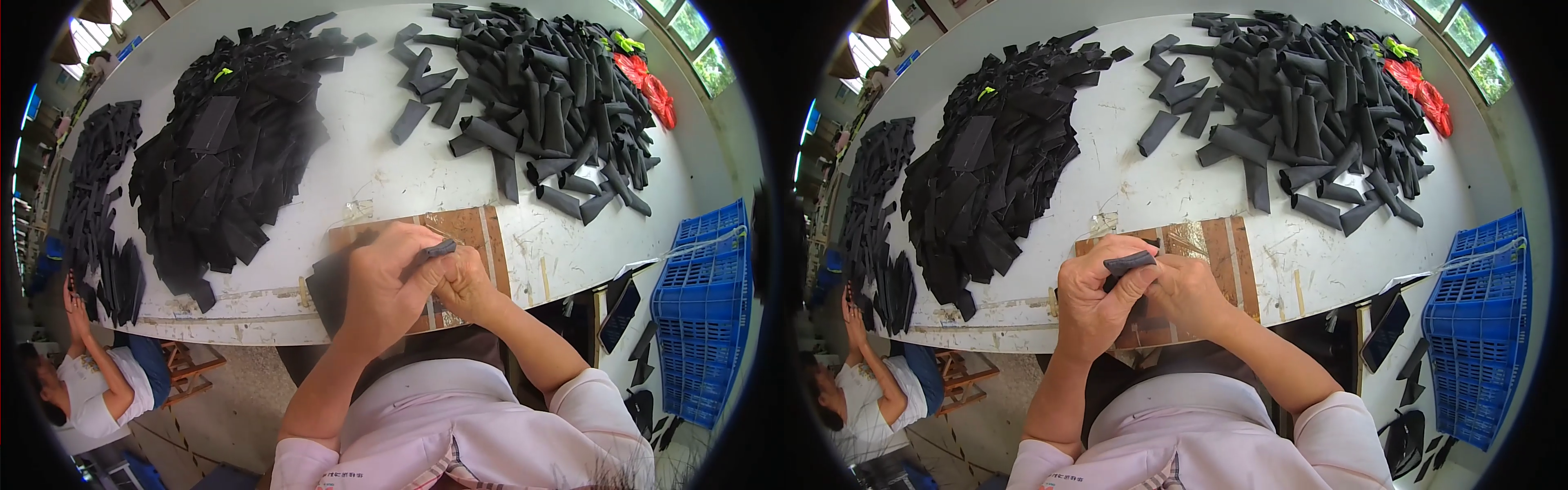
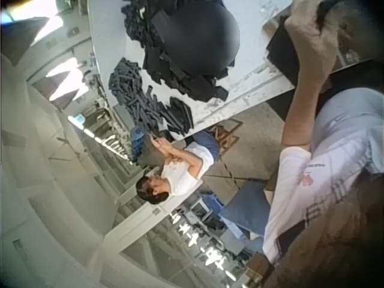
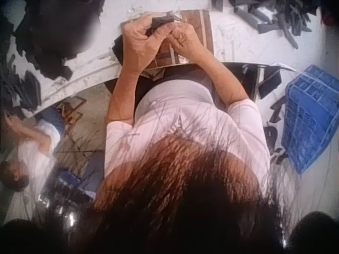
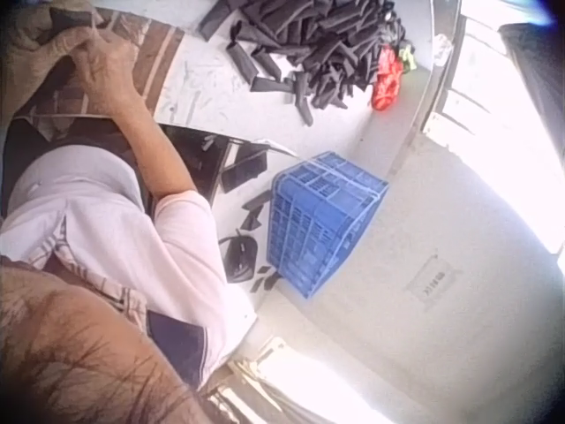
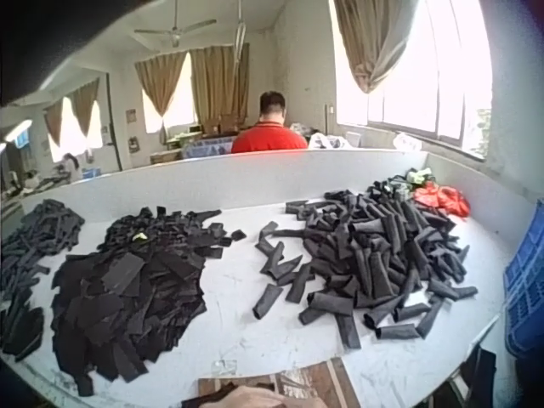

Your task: The recorder manually assembles black foam or rubber components on a workbench in a factory setting, using small tools to join pieces.

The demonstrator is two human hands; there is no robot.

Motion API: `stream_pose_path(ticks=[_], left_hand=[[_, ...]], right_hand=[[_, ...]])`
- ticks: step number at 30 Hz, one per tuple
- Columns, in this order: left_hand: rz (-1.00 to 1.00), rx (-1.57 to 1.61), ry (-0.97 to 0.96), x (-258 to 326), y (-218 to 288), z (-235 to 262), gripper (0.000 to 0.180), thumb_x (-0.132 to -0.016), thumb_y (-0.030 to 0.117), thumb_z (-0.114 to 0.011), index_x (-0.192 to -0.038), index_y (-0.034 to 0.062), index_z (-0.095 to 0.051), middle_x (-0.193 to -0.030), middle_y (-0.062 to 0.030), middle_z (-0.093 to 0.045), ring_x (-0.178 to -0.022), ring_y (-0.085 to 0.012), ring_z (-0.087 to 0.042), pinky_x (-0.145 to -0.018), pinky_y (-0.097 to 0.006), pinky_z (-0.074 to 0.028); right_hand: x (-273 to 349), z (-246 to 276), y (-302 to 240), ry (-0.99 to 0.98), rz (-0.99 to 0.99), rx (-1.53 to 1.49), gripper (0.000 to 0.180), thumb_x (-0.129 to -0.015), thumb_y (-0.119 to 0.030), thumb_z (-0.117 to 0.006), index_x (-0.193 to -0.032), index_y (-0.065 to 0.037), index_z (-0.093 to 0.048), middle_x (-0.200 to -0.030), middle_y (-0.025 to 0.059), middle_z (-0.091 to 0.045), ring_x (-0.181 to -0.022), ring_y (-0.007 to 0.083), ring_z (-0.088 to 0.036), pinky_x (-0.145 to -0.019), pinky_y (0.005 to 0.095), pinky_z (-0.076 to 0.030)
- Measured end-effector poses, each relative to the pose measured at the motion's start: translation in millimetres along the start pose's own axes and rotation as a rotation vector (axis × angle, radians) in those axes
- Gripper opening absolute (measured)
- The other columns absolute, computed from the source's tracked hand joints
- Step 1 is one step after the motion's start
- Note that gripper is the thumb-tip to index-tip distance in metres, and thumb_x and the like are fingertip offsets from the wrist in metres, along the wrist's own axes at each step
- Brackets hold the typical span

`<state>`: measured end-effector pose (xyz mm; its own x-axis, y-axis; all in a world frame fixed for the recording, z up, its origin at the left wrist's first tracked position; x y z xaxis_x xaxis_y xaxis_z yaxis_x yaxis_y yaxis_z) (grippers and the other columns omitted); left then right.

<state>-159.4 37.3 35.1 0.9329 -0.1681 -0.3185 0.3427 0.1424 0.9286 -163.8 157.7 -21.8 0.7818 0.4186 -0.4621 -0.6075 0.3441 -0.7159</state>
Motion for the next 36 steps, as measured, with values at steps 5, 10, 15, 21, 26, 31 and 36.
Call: stream_pose_path(ticks=[5,10,15,21,26,31,36], left_hand=[[-0.091,0.124,0.174,10,15,-1,0.015,-0.078,0.009,-0.061,-0.084,-0.0046,-0.058,-0.084,-0.0123,-0.061,-0.074,-0.0147,-0.056,-0.07,-0.024,-0.043],[-0.15,0.314,0.204,10,14,9,0.018,-0.081,0.013,-0.057,-0.092,-0.0012,-0.055,-0.084,-0.0135,-0.06,-0.077,-0.0197,-0.055,-0.074,-0.031,-0.044],[-0.106,0.907,0.35,14,8,28,0.016,-0.085,0.012,-0.049,-0.082,-0.0018,-0.056,-0.088,-0.0163,-0.059,-0.083,-0.0205,-0.055,-0.079,-0.034,-0.042],[-0.055,0.624,0.329,15,-1,21,0.013,-0.082,0.007,-0.052,-0.082,-0.0048,-0.057,-0.084,-0.0148,-0.06,-0.079,-0.0183,-0.055,-0.076,-0.029,-0.042],[-0.001,0.592,0.333,15,0,26,0.012,-0.082,0.005,-0.051,-0.082,-0.0051,-0.057,-0.083,-0.0135,-0.061,-0.078,-0.0153,-0.055,-0.074,-0.026,-0.042],[0.104,0.336,0.531,36,-6,50,0.013,-0.084,0.005,-0.048,-0.083,-0.0033,-0.057,-0.081,-0.0095,-0.061,-0.076,-0.0117,-0.055,-0.072,-0.023,-0.042],[0.329,0.06,0.634,85,-48,67,0.012,-0.084,0.007,-0.049,-0.087,-0.0036,-0.055,-0.084,-0.0093,-0.06,-0.074,-0.0113,-0.055,-0.07,-0.024,-0.044]], right_hand=[[-5,8,-13,-0.027,-0.042,0.006,0.013,-0.07,-0.014,-0.061,-0.072,-0.004,-0.054,-0.063,0.0088,-0.051,-0.054,0.0269,-0.053,-0.046,0.0352,-0.042],[-17,24,-25,-0.087,-0.043,0.12,0.021,-0.068,-0.017,-0.065,-0.063,-0.003,-0.05,-0.06,0.007,-0.049,-0.053,0.0255,-0.051,-0.044,0.0352,-0.04],[-36,35,-48,-0.154,0.059,0.179,0.027,-0.068,-0.023,-0.065,-0.059,-0.004,-0.048,-0.056,0.0058,-0.048,-0.053,0.0234,-0.05,-0.045,0.0353,-0.04],[-13,10,-21,-0.08,0.006,0.155,0.029,-0.069,-0.025,-0.064,-0.057,-0.005,-0.047,-0.056,0.006,-0.048,-0.052,0.0237,-0.051,-0.044,0.0337,-0.04],[-19,18,-34,-0.139,-0.009,0.251,0.028,-0.07,-0.024,-0.064,-0.057,-0.005,-0.048,-0.055,0.0066,-0.048,-0.051,0.0249,-0.05,-0.044,0.035,-0.04],[-55,60,-59,-0.046,-0.303,-0.513,0.03,-0.083,-0.026,-0.055,-0.069,0.0,-0.058,-0.053,0.0034,-0.05,-0.047,0.0109,-0.049,-0.045,0.0231,-0.037],[-55,77,-43,0.303,-0.362,-0.169,0.043,-0.086,-0.036,-0.043,-0.07,0.003,-0.056,-0.052,0.0033,-0.048,-0.046,0.0099,-0.044,-0.044,0.0214,-0.032]])
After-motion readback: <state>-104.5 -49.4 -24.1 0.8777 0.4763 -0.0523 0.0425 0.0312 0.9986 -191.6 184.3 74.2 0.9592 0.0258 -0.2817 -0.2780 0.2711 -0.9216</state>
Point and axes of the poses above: each hand's wrist, its own x-axis away from the middle knuckle, its own z-axis out of the back of the hand, y = z × x, the point moved 3 cm from there along -x, towards the middle knuckle
